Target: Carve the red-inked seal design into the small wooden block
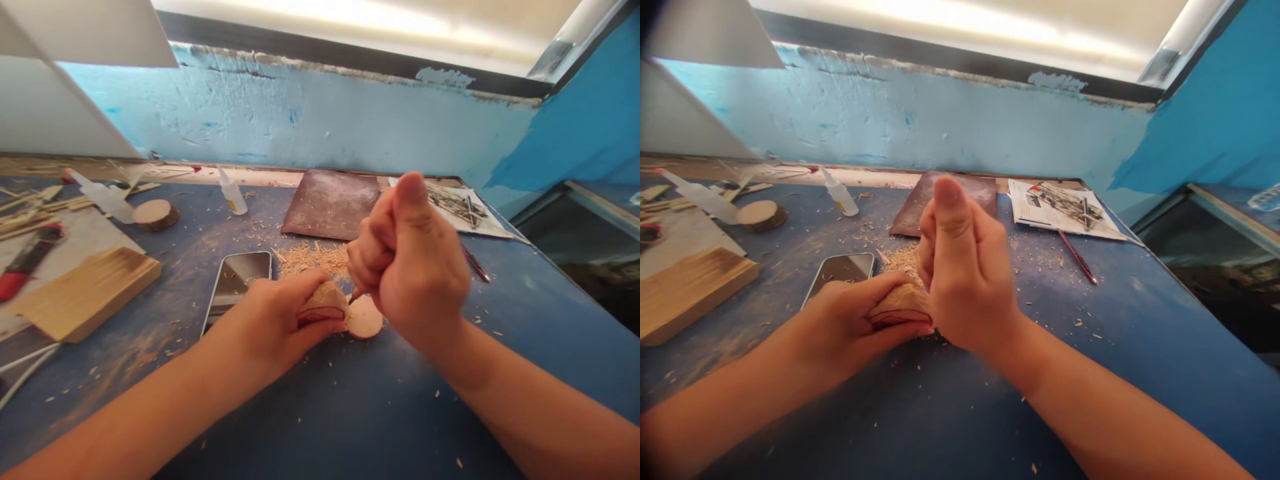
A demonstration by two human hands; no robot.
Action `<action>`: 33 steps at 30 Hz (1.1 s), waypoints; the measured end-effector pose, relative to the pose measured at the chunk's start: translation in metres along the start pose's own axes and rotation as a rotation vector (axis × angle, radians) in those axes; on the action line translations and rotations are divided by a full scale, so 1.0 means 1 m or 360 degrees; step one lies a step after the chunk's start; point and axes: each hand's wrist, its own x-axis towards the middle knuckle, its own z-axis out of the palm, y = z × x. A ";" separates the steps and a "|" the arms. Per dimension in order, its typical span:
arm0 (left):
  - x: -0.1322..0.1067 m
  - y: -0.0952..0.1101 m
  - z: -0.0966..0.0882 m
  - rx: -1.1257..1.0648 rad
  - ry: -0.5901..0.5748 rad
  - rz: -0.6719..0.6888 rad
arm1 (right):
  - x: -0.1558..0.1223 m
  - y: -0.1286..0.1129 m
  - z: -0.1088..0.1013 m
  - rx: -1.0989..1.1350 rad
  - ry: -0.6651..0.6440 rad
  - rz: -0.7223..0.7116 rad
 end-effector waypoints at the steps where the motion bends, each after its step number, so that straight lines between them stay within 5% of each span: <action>1: 0.000 0.000 0.000 0.0022 0.0007 0.0000 | 0.000 0.001 0.000 0.0007 -0.0009 0.0003; 17: 0.001 0.001 -0.001 0.0031 -0.0013 0.0017 | -0.006 0.002 -0.001 -0.0036 -0.0204 -0.0060; 28: 0.001 0.002 -0.001 0.0084 -0.0003 0.0009 | -0.011 0.006 -0.005 -0.0210 -0.0180 0.0053; 33: 0.002 0.004 -0.003 0.0043 -0.0028 -0.0007 | -0.013 0.007 -0.003 -0.0162 -0.0063 -0.0075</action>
